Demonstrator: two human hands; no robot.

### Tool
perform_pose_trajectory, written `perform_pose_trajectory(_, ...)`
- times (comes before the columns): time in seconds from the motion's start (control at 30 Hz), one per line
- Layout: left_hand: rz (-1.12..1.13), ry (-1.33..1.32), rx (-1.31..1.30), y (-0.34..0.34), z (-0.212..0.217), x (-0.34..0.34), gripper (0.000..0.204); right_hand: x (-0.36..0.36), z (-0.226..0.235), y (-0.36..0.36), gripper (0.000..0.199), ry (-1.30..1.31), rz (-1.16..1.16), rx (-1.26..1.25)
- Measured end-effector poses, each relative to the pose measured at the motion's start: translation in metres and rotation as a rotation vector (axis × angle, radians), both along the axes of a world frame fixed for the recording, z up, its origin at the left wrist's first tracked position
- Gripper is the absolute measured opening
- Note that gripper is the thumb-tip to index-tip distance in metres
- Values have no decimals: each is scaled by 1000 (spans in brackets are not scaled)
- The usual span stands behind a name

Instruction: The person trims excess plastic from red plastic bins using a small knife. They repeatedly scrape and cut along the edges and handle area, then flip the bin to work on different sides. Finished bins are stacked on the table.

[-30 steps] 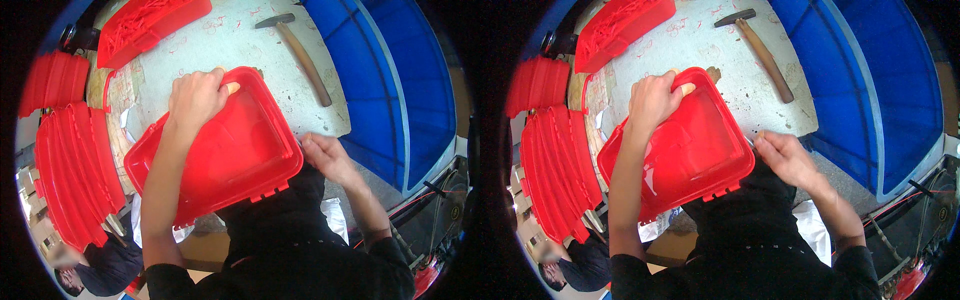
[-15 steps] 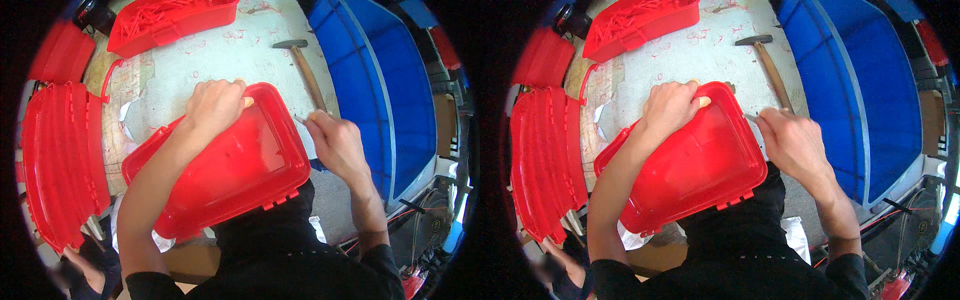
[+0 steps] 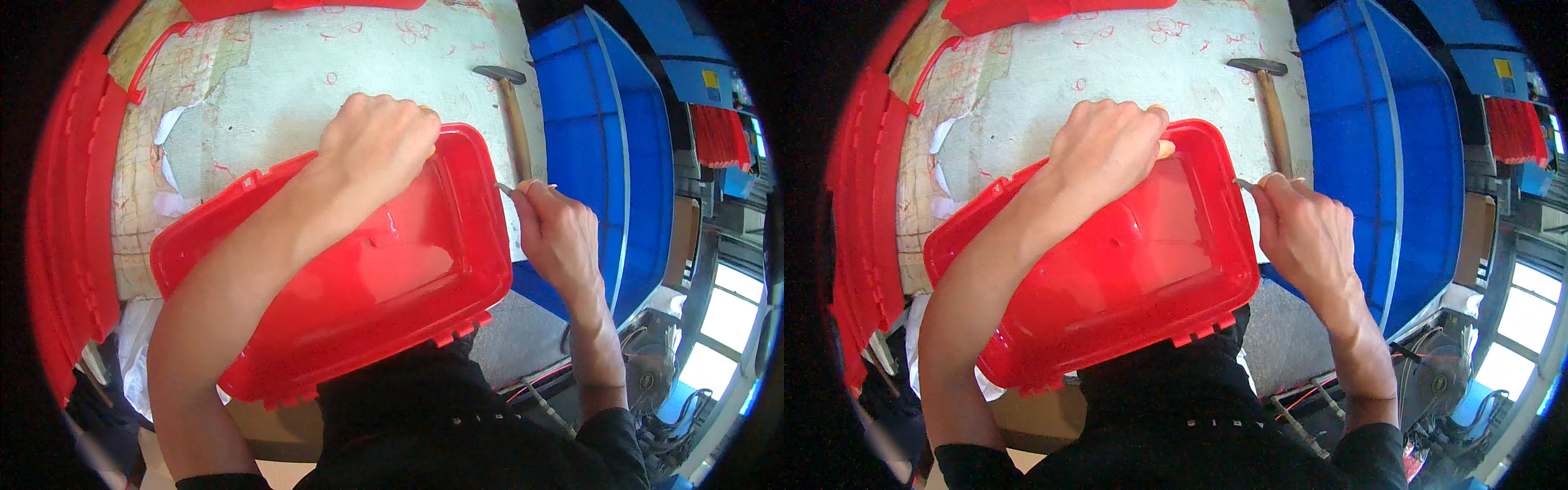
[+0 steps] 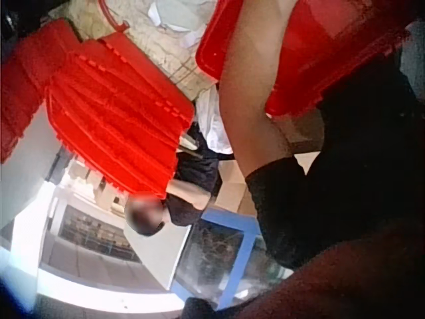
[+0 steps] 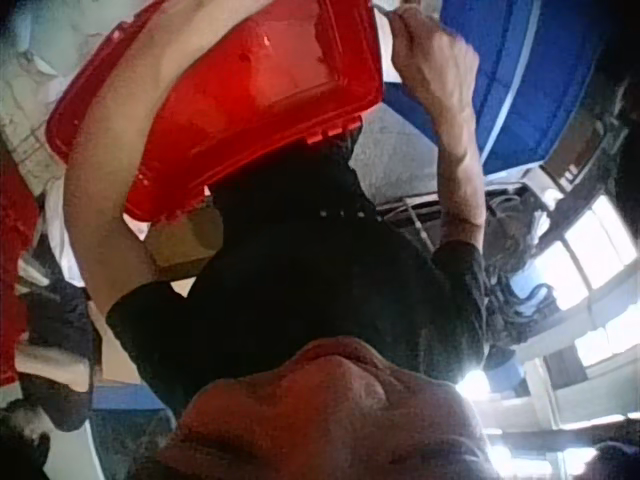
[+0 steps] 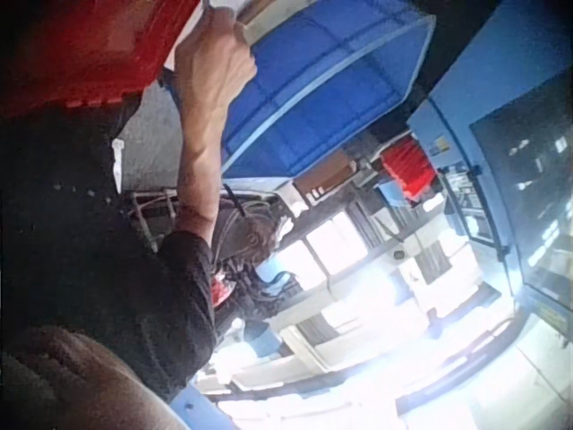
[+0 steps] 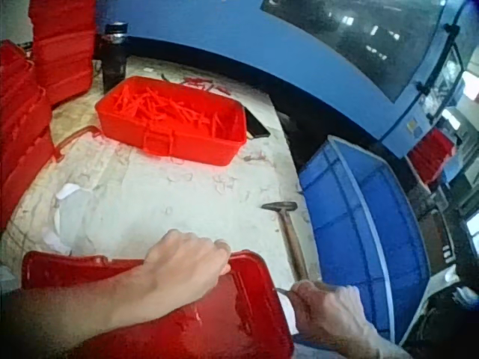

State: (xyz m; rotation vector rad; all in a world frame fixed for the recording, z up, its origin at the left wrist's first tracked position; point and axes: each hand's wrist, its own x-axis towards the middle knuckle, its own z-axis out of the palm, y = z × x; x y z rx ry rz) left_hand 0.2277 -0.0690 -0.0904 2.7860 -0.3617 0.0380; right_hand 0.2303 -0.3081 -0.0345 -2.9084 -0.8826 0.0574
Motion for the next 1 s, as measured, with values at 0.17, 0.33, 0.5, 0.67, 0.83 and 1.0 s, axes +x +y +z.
perform_pose_trajectory(0.17, 25, -1, 0, -2, 0, 0, 30, -23, 5, -20, 13, 35, -40, -96)
perform_pose_trajectory(0.33, 27, 21, 30, -2, -1, 0, 28, -43, 7, -35, 17, 60, -56, -80)
perform_pose_trajectory(0.5, 28, 17, 56, -2, 1, 0, 27, -60, 8, -49, 16, 183, -108, -19)
perform_pose_trajectory(0.67, 43, 61, 54, -4, 6, 1, 31, -85, 9, -78, 11, 281, -96, 58)
perform_pose_trajectory(0.83, 73, 89, 96, -7, 13, 1, 29, -97, 23, -99, 10, 571, -477, 390)
perform_pose_trajectory(1.0, 69, 125, 176, -11, 18, 3, 33, -92, -3, -69, 28, 460, -390, 647)
